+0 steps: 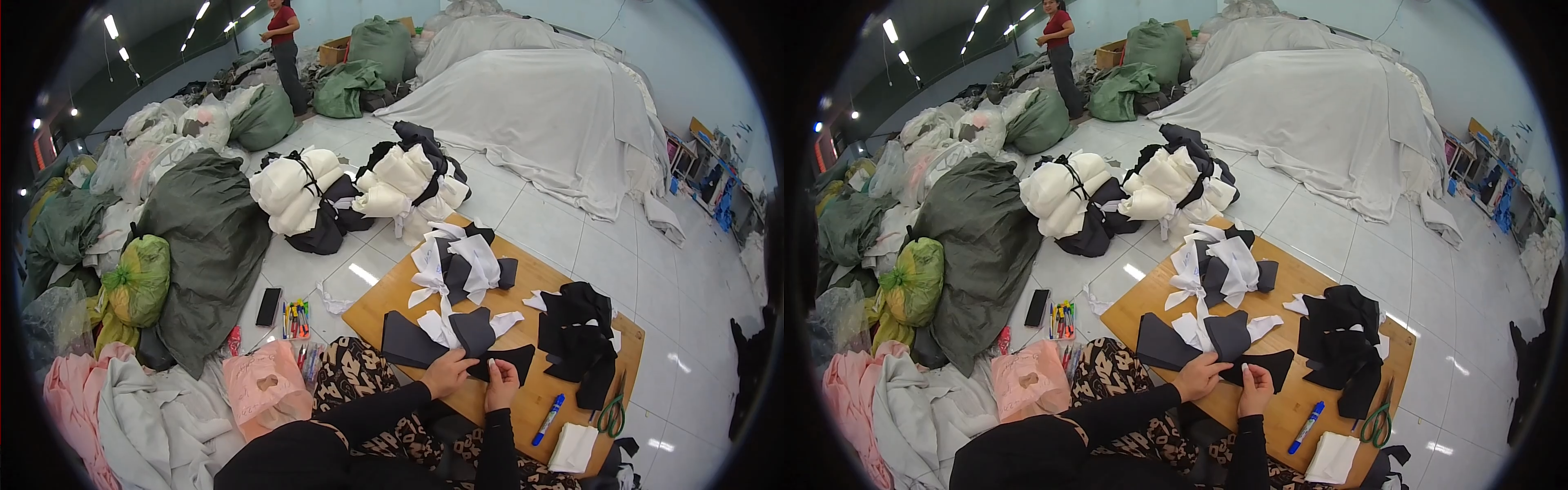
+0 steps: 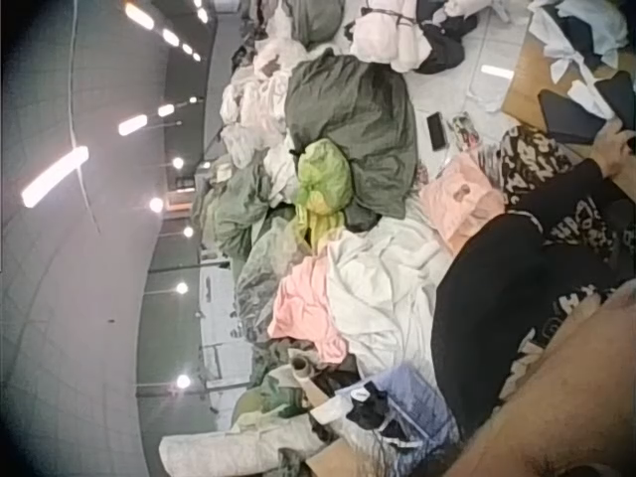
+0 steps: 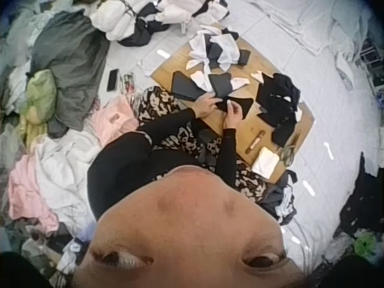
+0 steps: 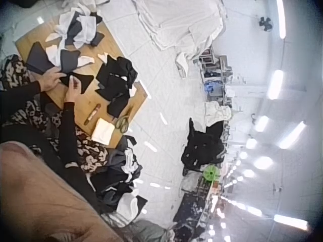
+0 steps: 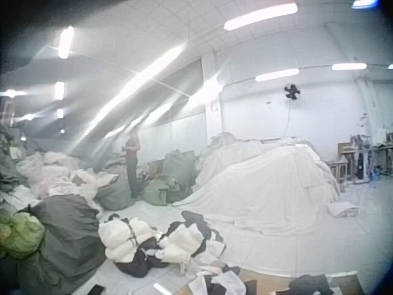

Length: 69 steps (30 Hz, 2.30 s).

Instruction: Labeling and organizing various cut fabric pieces in a textile workshop environment.

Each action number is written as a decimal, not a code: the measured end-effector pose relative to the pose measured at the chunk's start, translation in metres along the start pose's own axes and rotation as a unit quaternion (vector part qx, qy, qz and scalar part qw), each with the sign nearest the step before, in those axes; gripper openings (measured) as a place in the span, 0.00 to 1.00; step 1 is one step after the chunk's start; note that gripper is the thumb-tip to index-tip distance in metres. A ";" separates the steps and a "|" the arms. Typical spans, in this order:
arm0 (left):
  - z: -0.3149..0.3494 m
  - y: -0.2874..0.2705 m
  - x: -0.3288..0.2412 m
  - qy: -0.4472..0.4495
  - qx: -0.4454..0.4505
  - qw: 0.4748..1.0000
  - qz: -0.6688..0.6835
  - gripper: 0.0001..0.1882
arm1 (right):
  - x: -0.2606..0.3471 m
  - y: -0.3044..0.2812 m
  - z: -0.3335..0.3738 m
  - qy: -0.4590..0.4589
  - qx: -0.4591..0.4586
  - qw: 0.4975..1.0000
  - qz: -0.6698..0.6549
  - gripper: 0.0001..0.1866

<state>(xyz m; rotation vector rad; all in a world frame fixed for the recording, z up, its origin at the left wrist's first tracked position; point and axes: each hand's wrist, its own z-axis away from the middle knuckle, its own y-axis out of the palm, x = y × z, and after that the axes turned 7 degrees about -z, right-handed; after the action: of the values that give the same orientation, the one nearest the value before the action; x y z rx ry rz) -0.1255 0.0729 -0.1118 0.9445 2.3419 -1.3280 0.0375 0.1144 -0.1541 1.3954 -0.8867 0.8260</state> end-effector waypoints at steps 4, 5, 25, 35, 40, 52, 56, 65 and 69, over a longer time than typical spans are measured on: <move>0.001 0.003 0.000 0.001 0.007 1.000 0.001 0.18 | 0.000 -0.003 0.000 0.005 -0.003 1.000 0.006 0.06; 0.002 0.003 0.001 0.001 0.008 1.000 0.002 0.18 | 0.000 -0.003 0.001 0.005 -0.004 1.000 0.007 0.06; 0.001 0.003 0.004 -0.025 0.015 1.000 -0.008 0.16 | -0.010 -0.005 -0.006 0.024 -0.012 1.000 -0.016 0.06; -0.002 0.014 0.003 -0.036 0.030 0.999 0.013 0.17 | 0.018 -0.030 0.005 -0.082 -0.066 0.968 0.229 0.09; -0.009 0.008 0.013 -0.031 0.013 0.999 0.018 0.22 | 0.054 -0.003 0.012 -0.055 -0.043 0.929 0.364 0.09; 0.002 0.003 0.016 -0.054 0.024 0.996 0.064 0.27 | 0.026 0.041 0.020 -0.108 0.024 0.870 0.480 0.04; 0.001 0.004 0.017 -0.060 0.033 0.995 0.066 0.29 | 0.017 0.047 0.024 -0.156 0.045 0.847 0.507 0.04; -0.002 0.006 0.017 -0.056 0.041 0.996 0.062 0.31 | 0.017 0.043 0.018 -0.188 0.094 0.784 0.585 0.03; 0.002 0.003 0.018 -0.067 0.041 0.995 0.055 0.30 | 0.042 0.045 0.014 -0.075 0.162 0.807 0.563 0.03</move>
<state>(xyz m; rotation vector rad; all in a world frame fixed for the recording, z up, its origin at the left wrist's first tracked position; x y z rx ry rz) -0.1373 0.0792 -0.1243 0.9615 2.1189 -1.4071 0.0155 0.0996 -0.0963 1.1305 -1.8157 1.8407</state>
